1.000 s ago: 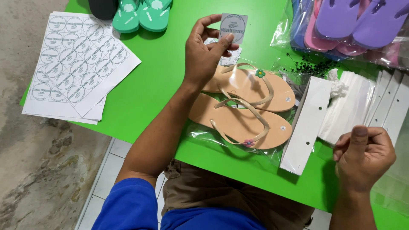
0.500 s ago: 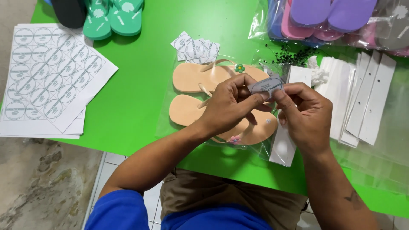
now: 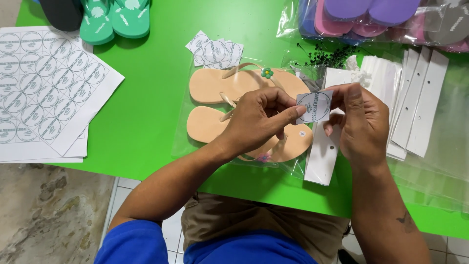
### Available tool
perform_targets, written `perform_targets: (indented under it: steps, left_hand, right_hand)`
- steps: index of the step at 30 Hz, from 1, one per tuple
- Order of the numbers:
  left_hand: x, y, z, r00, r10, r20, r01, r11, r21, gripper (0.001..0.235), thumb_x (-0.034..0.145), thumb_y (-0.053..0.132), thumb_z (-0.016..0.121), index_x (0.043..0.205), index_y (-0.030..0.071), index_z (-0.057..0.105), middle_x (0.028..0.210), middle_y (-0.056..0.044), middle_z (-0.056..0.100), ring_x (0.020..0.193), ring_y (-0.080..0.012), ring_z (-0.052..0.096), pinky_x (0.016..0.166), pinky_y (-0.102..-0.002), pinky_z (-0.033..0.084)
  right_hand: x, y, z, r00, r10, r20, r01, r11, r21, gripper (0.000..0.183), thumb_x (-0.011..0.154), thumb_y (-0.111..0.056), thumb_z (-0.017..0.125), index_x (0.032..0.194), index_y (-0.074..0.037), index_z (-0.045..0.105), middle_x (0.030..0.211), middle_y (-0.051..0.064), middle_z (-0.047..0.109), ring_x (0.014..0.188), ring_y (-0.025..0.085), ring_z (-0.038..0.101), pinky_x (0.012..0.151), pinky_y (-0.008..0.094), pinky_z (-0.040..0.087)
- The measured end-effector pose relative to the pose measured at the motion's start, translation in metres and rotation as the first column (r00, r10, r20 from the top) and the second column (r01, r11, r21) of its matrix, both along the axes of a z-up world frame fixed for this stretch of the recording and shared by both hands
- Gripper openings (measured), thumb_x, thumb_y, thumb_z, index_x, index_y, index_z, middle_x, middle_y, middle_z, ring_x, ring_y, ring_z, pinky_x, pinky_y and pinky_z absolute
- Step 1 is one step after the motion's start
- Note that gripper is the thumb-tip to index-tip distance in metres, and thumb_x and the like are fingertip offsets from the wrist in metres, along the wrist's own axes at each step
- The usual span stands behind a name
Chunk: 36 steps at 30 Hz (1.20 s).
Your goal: The person wipes a pair of tan sandals with a white cloth, places them into a clear plastic bag, adds a small card and a white component, and seals the bag.
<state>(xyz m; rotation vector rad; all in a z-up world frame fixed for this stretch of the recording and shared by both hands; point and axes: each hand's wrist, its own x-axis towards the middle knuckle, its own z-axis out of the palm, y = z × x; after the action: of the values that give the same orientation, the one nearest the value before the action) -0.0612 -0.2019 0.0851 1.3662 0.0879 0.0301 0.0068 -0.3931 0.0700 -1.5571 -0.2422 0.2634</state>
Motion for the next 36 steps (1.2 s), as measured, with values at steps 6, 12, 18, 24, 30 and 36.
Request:
perform_targets:
  steps: [6, 12, 18, 24, 30, 36]
  left_hand:
    - [0.0, 0.001, -0.001, 1.0, 0.024, -0.009, -0.024, 1.0, 0.0, 0.016, 0.089, 0.015, 0.074, 0.085, 0.002, 0.067, 0.075, -0.011, 0.073, 0.067, -0.0102, 0.069, 0.045, -0.023, 0.061]
    - [-0.001, 0.005, 0.003, 0.999, 0.028, 0.017, -0.029, 0.997, 0.065, 0.017, 0.089, 0.019, 0.074, 0.085, 0.003, 0.07, 0.074, -0.009, 0.072, 0.06, -0.01, 0.067, 0.046, -0.022, 0.06]
    - [0.0, 0.005, 0.001, 0.999, 0.021, 0.027, -0.025, 0.991, 0.128, 0.016, 0.09, 0.019, 0.074, 0.082, 0.005, 0.07, 0.07, -0.006, 0.07, 0.057, -0.0074, 0.063, 0.047, -0.02, 0.058]
    - [-0.001, 0.005, 0.009, 0.999, 0.032, -0.039, -0.021, 0.967, 0.256, 0.016, 0.087, 0.021, 0.076, 0.085, 0.005, 0.075, 0.07, -0.005, 0.073, 0.058, -0.0074, 0.065, 0.048, -0.02, 0.058]
    - [-0.007, 0.003, 0.001, 0.921, 0.072, 0.384, -0.29, 0.784, 0.549, 0.01, 0.097, 0.017, 0.067, 0.091, 0.01, 0.067, 0.065, 0.003, 0.061, 0.053, -0.0067, 0.049, 0.051, -0.025, 0.04]
    - [-0.033, -0.046, -0.002, 0.658, -0.433, 0.615, -0.49, 0.373, 0.788, 0.023, 0.105, 0.032, 0.062, 0.111, 0.01, 0.065, 0.122, -0.014, 0.064, 0.093, -0.0286, 0.06, 0.088, -0.038, 0.05]
  right_hand:
    - [-0.001, -0.005, 0.0, 0.995, 0.076, 0.057, -0.076, 0.997, -0.004, 0.045, 0.111, -0.04, 0.049, 0.112, 0.002, 0.066, 0.09, 0.012, 0.065, 0.073, 0.016, 0.059, 0.048, 0.022, 0.047]
    - [-0.003, -0.002, 0.008, 0.984, 0.083, 0.156, -0.053, 0.981, -0.184, 0.015, 0.104, -0.015, 0.072, 0.097, -0.003, 0.066, 0.069, 0.008, 0.062, 0.05, 0.01, 0.053, 0.049, 0.019, 0.044]
    - [-0.003, -0.002, 0.012, 0.973, 0.116, 0.199, -0.073, 0.974, -0.213, 0.016, 0.105, -0.01, 0.072, 0.094, -0.002, 0.063, 0.063, 0.006, 0.057, 0.049, 0.009, 0.05, 0.05, 0.02, 0.041]
    - [-0.001, -0.012, 0.01, 0.972, 0.162, 0.17, -0.12, 0.965, -0.234, 0.015, 0.103, -0.011, 0.072, 0.093, -0.004, 0.064, 0.069, 0.002, 0.057, 0.051, 0.008, 0.048, 0.05, 0.019, 0.039]
    - [0.01, -0.038, -0.001, 0.972, -0.169, 0.167, 0.175, 0.984, -0.024, 0.019, 0.11, -0.017, 0.074, 0.103, -0.005, 0.061, 0.085, 0.005, 0.06, 0.059, 0.014, 0.056, 0.045, 0.026, 0.049]
    - [0.015, -0.065, 0.001, 0.941, -0.326, -0.094, 0.33, 0.943, 0.039, 0.019, 0.105, -0.024, 0.078, 0.1, -0.009, 0.067, 0.077, 0.002, 0.058, 0.062, 0.015, 0.063, 0.052, 0.025, 0.062]
